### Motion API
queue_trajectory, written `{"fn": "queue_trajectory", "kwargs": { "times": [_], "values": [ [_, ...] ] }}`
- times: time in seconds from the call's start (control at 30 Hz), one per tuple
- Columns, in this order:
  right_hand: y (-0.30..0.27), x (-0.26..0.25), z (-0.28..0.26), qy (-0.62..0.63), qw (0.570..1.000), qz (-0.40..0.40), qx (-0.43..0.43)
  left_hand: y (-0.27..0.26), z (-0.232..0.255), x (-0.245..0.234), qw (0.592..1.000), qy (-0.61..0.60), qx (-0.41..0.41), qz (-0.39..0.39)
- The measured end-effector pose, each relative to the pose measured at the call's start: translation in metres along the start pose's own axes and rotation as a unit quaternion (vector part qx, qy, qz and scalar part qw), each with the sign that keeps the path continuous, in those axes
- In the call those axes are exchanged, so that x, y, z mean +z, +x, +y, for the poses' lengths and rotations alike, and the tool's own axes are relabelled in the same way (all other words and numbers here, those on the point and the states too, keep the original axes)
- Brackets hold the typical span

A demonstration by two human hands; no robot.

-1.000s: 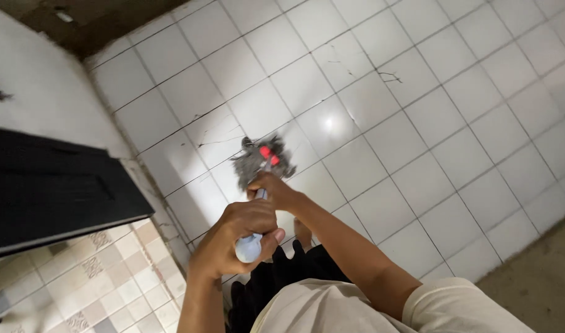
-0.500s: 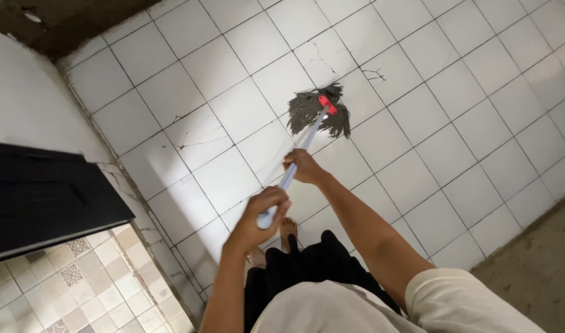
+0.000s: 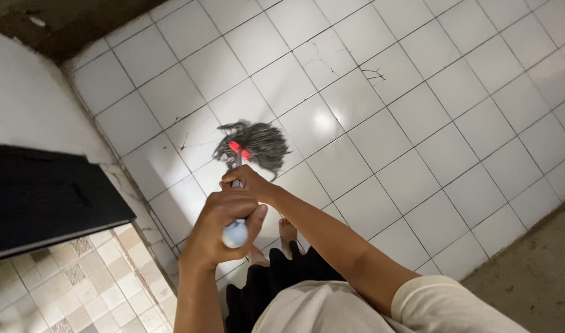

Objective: Mopping a tiled floor in a residential environment.

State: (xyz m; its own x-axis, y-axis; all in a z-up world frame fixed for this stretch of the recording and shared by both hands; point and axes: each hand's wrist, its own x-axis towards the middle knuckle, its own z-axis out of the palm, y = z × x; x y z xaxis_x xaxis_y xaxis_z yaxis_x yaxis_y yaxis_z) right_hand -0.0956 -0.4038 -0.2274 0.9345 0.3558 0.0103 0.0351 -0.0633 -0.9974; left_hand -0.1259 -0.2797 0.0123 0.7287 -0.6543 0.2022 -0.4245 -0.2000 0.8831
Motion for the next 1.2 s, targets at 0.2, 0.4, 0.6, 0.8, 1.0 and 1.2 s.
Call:
{"fn": "queue_trajectory", "kwargs": {
  "times": [0.2, 0.4, 0.6, 0.8, 1.0, 1.2],
  "values": [
    [-0.032, -0.044, -0.004, 0.001, 0.998, 0.022, 0.055, 0.026, -0.004, 0.028, 0.995, -0.06, 0.054, -0.062],
    [-0.091, -0.114, 0.017, -0.134, 0.975, 0.172, 0.033, 0.06, -0.02, 0.081, 0.983, -0.122, 0.088, -0.102],
    [-0.143, -0.17, 0.074, -0.208, 0.929, 0.303, 0.052, 0.067, -0.062, 0.148, 0.982, -0.139, 0.01, -0.13],
    [-0.126, -0.166, 0.115, -0.276, 0.907, 0.309, 0.069, 0.058, -0.082, 0.139, 0.973, -0.176, -0.095, -0.111],
    [-0.064, -0.121, 0.064, -0.172, 0.927, 0.333, 0.03, 0.063, -0.04, 0.076, 0.983, -0.121, -0.129, -0.055],
    [-0.051, -0.134, 0.069, -0.165, 0.935, 0.313, -0.035, 0.074, -0.013, 0.093, 0.992, 0.008, -0.046, -0.115]
  ]
}}
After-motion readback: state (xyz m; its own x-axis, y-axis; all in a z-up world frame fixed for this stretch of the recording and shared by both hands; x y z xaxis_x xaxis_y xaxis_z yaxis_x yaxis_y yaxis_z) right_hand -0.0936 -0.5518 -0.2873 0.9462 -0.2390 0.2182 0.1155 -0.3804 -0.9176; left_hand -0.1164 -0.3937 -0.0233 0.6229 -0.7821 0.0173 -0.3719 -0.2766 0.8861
